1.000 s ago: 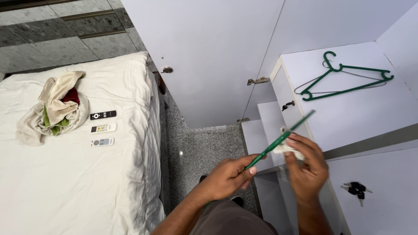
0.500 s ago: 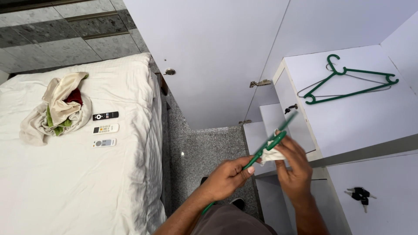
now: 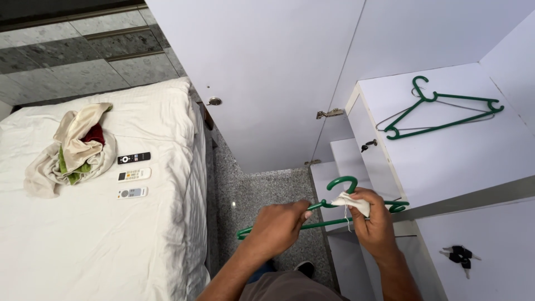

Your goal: The person cleans a purple wire hanger and several green plastic hangers using a white cloth. They wipe the surfaces of each hanger thoroughly while standing in front of an open white wardrobe.

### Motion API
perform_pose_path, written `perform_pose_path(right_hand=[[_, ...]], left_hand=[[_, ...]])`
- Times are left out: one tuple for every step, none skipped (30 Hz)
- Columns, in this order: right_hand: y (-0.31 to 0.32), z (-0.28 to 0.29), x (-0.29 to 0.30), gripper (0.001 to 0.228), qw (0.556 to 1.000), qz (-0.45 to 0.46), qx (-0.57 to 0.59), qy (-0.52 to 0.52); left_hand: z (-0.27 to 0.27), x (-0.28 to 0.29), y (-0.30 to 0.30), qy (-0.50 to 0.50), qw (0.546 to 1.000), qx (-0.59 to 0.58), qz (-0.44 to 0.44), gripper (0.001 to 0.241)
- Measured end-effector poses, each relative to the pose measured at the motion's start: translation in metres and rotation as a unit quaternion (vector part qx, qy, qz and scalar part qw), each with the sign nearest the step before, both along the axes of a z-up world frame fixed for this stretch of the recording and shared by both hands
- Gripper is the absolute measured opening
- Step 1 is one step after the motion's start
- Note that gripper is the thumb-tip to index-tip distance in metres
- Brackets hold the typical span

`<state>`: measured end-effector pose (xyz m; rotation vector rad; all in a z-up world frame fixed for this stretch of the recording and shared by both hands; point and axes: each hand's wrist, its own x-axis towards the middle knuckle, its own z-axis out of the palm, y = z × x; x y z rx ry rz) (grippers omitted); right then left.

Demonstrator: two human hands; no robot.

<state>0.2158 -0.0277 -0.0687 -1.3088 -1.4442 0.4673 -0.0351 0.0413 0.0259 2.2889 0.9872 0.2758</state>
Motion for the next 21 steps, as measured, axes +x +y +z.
perform_pose_path(right_hand=[[0.002,0.002,0.0,0.029,1.0,-0.002,-0.001,0.0],[0.002,0.004,-0.001,0.029,1.0,-0.002,0.021,0.02],[0.002,0.006,-0.001,0.03,0.998,-0.001,0.043,0.041],[0.002,0.019,-0.007,0.03,0.998,-0.001,0.042,0.041],[0.002,0.032,-0.012,0.029,0.995,-0.02,0.094,0.016],[0.004,0.046,-0.017,0.028,0.988,-0.04,0.148,-0.009],[0.002,0.052,-0.021,0.028,0.988,-0.04,0.149,-0.01],[0.0,0.057,-0.025,0.029,0.979,-0.088,0.173,-0.061],[-0.003,0.063,-0.029,0.029,0.965,-0.137,0.195,-0.112],[-0.003,0.054,-0.031,0.029,0.965,-0.135,0.194,-0.112],[-0.003,0.045,-0.034,0.03,0.964,-0.146,0.185,-0.123],[-0.002,0.037,-0.036,0.031,0.962,-0.157,0.178,-0.134],[-0.001,0.036,-0.042,0.031,0.962,-0.156,0.177,-0.134],[0.001,0.035,-0.048,0.032,0.967,-0.143,0.165,-0.135],[0.002,0.034,-0.054,0.034,0.97,-0.129,0.154,-0.135],[0.003,0.04,-0.063,0.034,0.971,-0.127,0.154,-0.135],[0.003,0.045,-0.071,0.037,0.972,-0.113,0.148,-0.143],[0.002,0.051,-0.08,0.041,0.973,-0.099,0.141,-0.151],[0.002,0.054,-0.082,0.041,0.974,-0.098,0.14,-0.151],[0.002,0.057,-0.084,0.044,0.975,-0.075,0.14,-0.153],[0.002,0.06,-0.086,0.047,0.976,-0.051,0.141,-0.155]], left_hand=[[0.005,0.002,-0.002,0.0,1.0,-0.001,-0.002,0.026],[0.008,0.003,-0.005,-0.049,0.999,0.012,0.013,0.023],[0.012,0.003,-0.009,-0.099,0.994,0.024,0.029,0.022],[0.01,0.004,-0.01,-0.099,0.994,0.023,0.029,0.022],[0.007,0.004,-0.011,-0.111,0.993,0.03,0.04,0.02],[0.005,0.004,-0.01,-0.124,0.99,0.039,0.05,0.019],[0.004,0.003,-0.008,-0.125,0.99,0.04,0.05,0.019],[0.001,0.002,-0.009,-0.122,0.989,0.049,0.067,0.017],[-0.001,0.001,-0.009,-0.12,0.988,0.057,0.084,0.015],[-0.003,0.0,-0.01,-0.12,0.987,0.056,0.086,0.015],[-0.006,-0.001,-0.011,-0.136,0.983,0.075,0.093,0.014],[-0.008,-0.002,-0.011,-0.152,0.979,0.094,0.099,0.012],[-0.008,-0.002,-0.012,-0.152,0.979,0.094,0.1,0.012],[-0.009,-0.001,-0.013,-0.157,0.978,0.088,0.108,0.013],[-0.01,-0.001,-0.014,-0.162,0.977,0.082,0.115,0.014],[-0.008,-0.002,-0.014,-0.162,0.976,0.082,0.117,0.014],[-0.007,-0.003,-0.014,-0.163,0.977,0.05,0.127,0.015],[-0.006,-0.003,-0.015,-0.164,0.977,0.018,0.135,0.016],[-0.005,-0.006,-0.015,-0.165,0.977,0.017,0.137,0.016],[-0.003,-0.008,-0.014,-0.179,0.973,-0.007,0.145,0.016],[-0.002,-0.01,-0.013,-0.192,0.969,-0.031,0.154,0.018]])
